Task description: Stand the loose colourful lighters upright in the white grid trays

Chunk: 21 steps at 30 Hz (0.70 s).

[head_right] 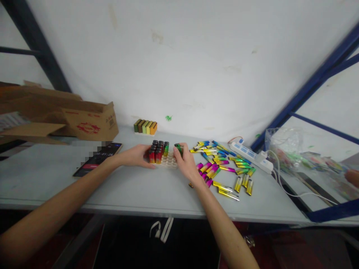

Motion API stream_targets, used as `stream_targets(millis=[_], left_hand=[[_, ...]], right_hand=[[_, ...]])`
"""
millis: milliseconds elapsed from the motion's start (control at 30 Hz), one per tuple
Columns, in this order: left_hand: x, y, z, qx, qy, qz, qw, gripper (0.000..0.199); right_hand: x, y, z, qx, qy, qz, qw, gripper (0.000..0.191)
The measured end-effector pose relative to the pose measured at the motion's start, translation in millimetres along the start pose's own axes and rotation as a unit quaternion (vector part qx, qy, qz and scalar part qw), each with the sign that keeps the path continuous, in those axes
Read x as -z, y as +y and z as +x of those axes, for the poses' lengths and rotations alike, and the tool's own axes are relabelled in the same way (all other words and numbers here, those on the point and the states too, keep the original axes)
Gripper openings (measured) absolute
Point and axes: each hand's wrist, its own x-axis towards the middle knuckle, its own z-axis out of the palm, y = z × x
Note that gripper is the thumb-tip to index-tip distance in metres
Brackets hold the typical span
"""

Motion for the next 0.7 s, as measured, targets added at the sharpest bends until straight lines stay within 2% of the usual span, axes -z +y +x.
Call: stream_targets(millis=[133,300,533,700], left_hand=[[-0.6,0,-1,0.001,0.006,-0.025,1.0,0.073],[0.3,1,-1,0.009,0.008,-0.021,1.0,0.074],[-0.6,0,0,0.011,0.009,-0.007,1.0,0.075],[-0.5,0,0,0.008,0.001,0.011,1.0,0.077]], right_hand=[[6,-2,3,0.082,0.033,-0.091,0.992,0.032],[8,-12,4,0.06,-0.041,-0.097,0.993,0.033],[1,-7,11,0.083,-0.035,-0.139,0.986,0.024],[1,-6,17,0.105,-0.086,-0.22,0.966,0.022]])
